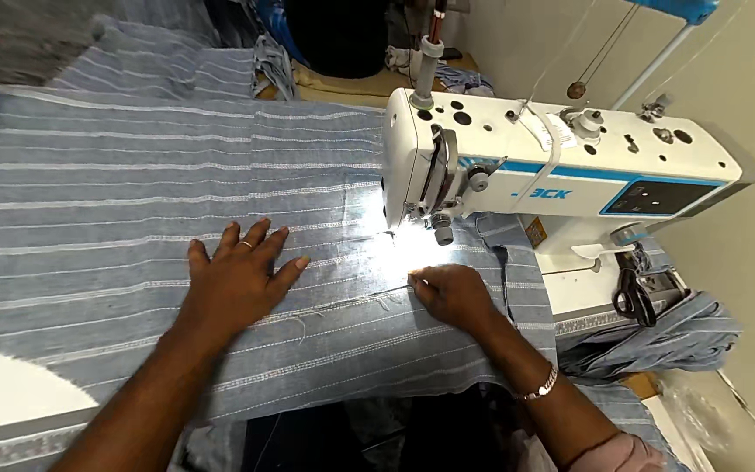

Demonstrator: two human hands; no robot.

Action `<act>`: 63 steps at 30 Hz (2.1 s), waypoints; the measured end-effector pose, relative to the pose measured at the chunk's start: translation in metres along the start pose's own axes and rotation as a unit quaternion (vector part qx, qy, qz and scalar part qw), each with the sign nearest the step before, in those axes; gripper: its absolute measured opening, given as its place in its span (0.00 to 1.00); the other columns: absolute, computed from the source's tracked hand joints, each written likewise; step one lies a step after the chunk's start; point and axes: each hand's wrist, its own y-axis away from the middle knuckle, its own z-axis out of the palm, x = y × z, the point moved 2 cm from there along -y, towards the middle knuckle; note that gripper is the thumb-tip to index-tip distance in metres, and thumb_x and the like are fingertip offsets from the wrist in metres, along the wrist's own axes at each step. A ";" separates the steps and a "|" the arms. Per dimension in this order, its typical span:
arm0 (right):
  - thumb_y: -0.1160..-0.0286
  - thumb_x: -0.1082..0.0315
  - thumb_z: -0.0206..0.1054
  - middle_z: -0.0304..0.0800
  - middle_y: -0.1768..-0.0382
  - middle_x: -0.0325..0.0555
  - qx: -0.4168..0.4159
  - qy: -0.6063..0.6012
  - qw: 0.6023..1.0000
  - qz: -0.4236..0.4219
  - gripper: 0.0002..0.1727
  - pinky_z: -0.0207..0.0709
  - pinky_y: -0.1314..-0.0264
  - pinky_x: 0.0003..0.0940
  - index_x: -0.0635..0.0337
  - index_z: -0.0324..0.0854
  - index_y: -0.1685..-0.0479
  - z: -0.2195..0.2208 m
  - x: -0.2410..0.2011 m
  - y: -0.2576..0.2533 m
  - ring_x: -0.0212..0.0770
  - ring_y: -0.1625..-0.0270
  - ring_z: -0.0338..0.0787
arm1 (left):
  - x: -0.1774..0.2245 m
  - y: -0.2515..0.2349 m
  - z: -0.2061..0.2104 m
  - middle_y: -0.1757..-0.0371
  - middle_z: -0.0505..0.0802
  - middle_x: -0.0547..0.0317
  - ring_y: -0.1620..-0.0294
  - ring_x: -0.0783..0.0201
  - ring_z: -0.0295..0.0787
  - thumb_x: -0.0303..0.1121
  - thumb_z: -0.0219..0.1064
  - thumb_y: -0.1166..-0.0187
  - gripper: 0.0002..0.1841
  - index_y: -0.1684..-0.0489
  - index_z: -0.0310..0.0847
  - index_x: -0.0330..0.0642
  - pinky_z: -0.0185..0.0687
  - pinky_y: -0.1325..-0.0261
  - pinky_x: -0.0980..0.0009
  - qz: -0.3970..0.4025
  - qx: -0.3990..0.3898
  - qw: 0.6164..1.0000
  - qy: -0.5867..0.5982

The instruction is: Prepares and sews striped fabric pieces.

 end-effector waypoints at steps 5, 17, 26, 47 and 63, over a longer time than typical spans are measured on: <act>0.14 0.63 0.59 0.94 0.67 0.41 0.068 -0.053 0.996 0.000 0.15 0.87 0.60 0.42 0.54 0.93 0.51 -0.020 0.000 -0.015 0.38 0.66 0.92 | -0.002 -0.009 -0.007 0.16 0.78 0.45 0.10 0.31 0.59 0.72 0.44 0.18 0.42 0.23 0.81 0.48 0.41 0.17 0.18 0.037 0.039 0.998 -0.010; 0.17 0.47 0.67 0.95 0.60 0.42 -0.180 -0.039 0.982 -0.038 0.20 0.84 0.46 0.47 0.46 0.91 0.36 -0.019 0.002 -0.049 0.41 0.57 0.92 | 0.121 -0.023 0.013 0.43 0.89 0.52 0.37 0.48 0.82 0.53 0.68 0.19 0.22 0.36 0.90 0.52 0.78 0.37 0.47 0.173 -0.078 0.979 0.069; 0.21 0.55 0.70 0.95 0.60 0.42 0.007 -0.075 0.997 0.016 0.11 0.86 0.53 0.48 0.47 0.94 0.54 0.006 0.003 -0.047 0.42 0.58 0.93 | 0.123 -0.035 0.014 0.52 0.91 0.47 0.45 0.45 0.88 0.33 0.66 0.17 0.09 0.59 0.93 0.42 0.83 0.43 0.45 0.178 0.010 0.983 0.052; 0.13 0.51 0.63 0.88 0.31 0.48 0.016 0.030 0.971 0.235 0.25 0.81 0.29 0.60 0.54 0.82 0.25 -0.128 0.037 0.090 0.48 0.32 0.90 | 0.094 -0.053 0.009 0.14 0.77 0.51 0.12 0.40 0.67 0.19 0.57 0.21 0.30 0.18 0.78 0.55 0.60 0.14 0.37 0.220 -0.118 0.967 -0.051; 0.14 0.51 0.64 0.93 0.49 0.57 0.092 0.088 0.979 0.158 0.21 0.82 0.36 0.63 0.59 0.89 0.44 -0.099 0.056 0.003 0.58 0.42 0.92 | 0.128 0.129 -0.066 0.45 0.94 0.34 0.49 0.33 0.94 0.83 0.48 0.29 0.50 0.26 0.84 0.47 0.86 0.49 0.33 -0.011 -0.299 0.952 -0.059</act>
